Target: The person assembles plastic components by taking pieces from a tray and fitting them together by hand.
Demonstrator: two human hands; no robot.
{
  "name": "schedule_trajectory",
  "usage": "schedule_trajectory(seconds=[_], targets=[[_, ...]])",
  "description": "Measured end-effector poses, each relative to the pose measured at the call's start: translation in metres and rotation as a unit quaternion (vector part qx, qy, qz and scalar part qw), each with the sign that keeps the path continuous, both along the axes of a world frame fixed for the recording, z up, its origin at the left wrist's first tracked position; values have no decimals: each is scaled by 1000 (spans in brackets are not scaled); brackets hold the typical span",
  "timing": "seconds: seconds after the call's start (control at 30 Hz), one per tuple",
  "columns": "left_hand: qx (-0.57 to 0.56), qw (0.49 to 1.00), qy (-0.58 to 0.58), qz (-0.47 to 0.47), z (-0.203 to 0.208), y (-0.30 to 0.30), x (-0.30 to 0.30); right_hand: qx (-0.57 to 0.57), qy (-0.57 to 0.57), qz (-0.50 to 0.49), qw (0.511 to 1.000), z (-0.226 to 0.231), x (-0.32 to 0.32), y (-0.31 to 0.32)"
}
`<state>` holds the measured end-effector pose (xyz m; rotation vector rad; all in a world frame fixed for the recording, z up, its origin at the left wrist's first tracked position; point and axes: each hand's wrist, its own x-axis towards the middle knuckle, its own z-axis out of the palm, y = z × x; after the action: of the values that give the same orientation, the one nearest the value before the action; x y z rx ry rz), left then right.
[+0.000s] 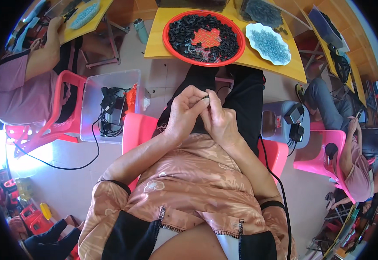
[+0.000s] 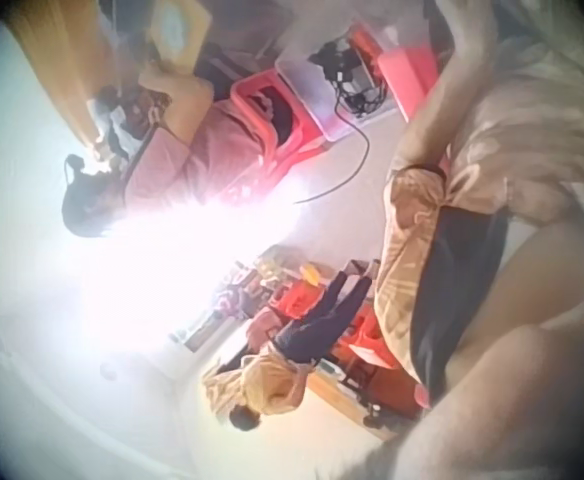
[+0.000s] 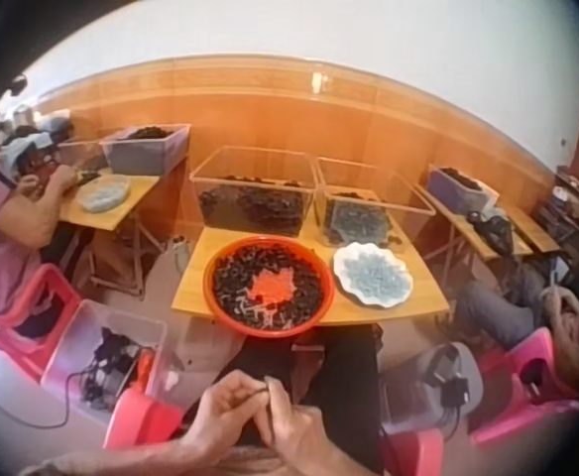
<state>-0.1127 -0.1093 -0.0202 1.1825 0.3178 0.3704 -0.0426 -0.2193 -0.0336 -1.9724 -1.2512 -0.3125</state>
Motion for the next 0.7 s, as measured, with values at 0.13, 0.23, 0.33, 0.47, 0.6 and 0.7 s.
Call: schedule_trajectory(seconds=[0.13,0.23,0.33,0.47,0.6,0.7], targets=[[6,1000,5,10,5,-2,0,4,36,11,999,3,0,-1],[24,999,-31,4,9,-4,-1,66,74,2,995,19,9,1],[57,998,-23,14,10,0,-1,148,80,-68,984,55,39,4],[69,997,13,-18,-8,9,-2,384,-7,-76,920,145,104,24],[90,995,11,-31,-18,6,1,412,-23,-79,907,211,198,37],[91,992,54,-68,-16,8,1,172,2,-238,956,215,302,35]])
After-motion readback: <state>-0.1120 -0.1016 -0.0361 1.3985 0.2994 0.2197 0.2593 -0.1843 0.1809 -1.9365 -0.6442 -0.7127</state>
